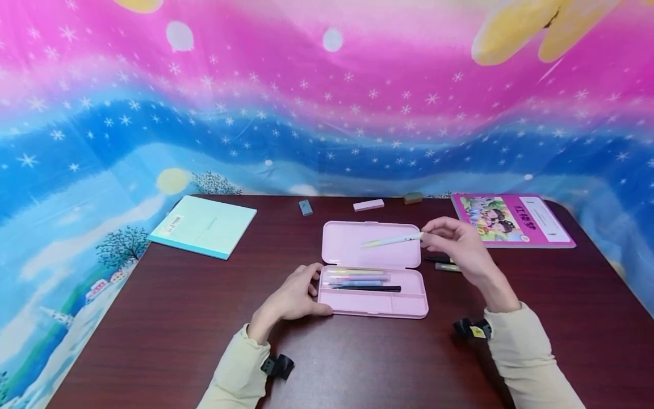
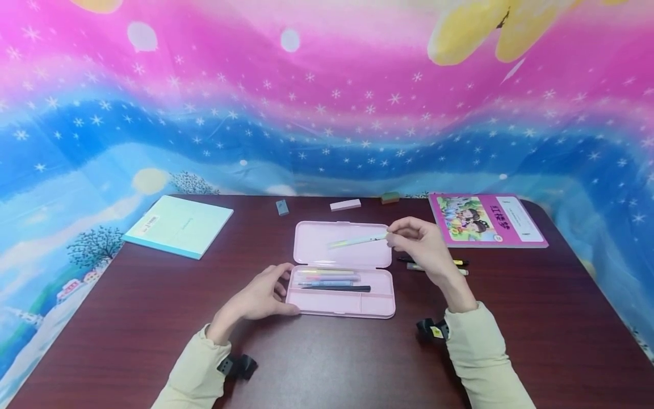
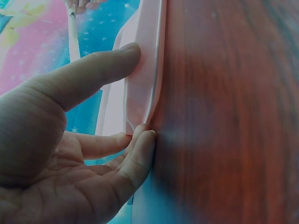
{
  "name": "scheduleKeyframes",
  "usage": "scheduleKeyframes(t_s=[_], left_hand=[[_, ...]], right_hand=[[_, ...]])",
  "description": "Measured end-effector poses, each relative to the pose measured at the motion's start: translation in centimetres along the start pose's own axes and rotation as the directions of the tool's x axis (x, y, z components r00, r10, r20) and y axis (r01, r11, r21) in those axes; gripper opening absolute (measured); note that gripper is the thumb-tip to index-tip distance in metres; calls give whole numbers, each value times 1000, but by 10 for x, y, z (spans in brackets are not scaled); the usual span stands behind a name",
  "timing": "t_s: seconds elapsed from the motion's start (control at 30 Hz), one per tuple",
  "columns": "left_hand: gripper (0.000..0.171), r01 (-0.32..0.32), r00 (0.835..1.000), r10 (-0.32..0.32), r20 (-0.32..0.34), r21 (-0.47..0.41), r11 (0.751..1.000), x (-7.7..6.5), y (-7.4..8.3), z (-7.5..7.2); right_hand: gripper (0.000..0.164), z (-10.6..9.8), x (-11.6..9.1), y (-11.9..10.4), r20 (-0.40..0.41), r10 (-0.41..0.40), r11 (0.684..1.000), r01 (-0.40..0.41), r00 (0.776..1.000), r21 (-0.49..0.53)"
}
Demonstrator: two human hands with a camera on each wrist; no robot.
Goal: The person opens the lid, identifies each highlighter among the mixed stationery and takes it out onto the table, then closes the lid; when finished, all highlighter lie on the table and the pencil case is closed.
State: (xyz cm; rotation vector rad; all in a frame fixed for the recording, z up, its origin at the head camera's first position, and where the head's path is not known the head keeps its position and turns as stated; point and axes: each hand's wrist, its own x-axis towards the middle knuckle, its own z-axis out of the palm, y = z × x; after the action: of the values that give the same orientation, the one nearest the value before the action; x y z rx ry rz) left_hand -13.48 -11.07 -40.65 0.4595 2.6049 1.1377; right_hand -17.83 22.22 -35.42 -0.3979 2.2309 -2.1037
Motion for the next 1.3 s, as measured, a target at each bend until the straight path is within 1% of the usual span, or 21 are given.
scheduleKeyframes(t_s=[0.1, 0.23, 0.37, 0.5, 0.77, 0.87, 1.07, 1.17, 1.3], left_hand=[[73, -4, 1000, 4, 1, -1, 1000, 0, 0, 0], [73, 1, 1000, -1, 0, -3, 1000, 0, 0, 0], [72, 7, 1000, -7, -4, -4, 1000, 0, -1, 0], [72, -1, 1000, 1, -6, 4, 1000, 0, -2, 0], [72, 14, 1000, -14, -2, -4, 1000, -1, -3, 1], [73, 11, 1000, -11, -3, -6, 1000, -1, -3, 0], [76, 9, 1000, -9, -6, 3, 1000, -1, -3, -1], [76, 4, 1000, -4, -4, 4, 1000, 0, -2, -1], [74, -2, 1000, 2, -2, 4, 1000, 1, -1, -1]], right_hand=[[11, -9, -4, -3, -3, -16, 1000, 17, 1000, 16], [12, -21, -12, -5, -27, -32, 999, 33, 999, 21], [11, -34, -20, -4, -44, -25, 1000, 25, 999, -12], [10, -47, -28, 0, -56, -14, 1000, 13, 998, -17], [16, -75, -44, 8, -94, 0, 999, -4, 996, -37], [15, -86, -49, 13, -89, 9, 999, -13, 996, -44], [10, -102, -58, 25, -94, 69, 989, -80, 993, -120], [11, -108, -62, 30, -104, 83, 988, -95, 991, -119], [12, -115, -67, 34, -93, 93, 986, -104, 991, -128]])
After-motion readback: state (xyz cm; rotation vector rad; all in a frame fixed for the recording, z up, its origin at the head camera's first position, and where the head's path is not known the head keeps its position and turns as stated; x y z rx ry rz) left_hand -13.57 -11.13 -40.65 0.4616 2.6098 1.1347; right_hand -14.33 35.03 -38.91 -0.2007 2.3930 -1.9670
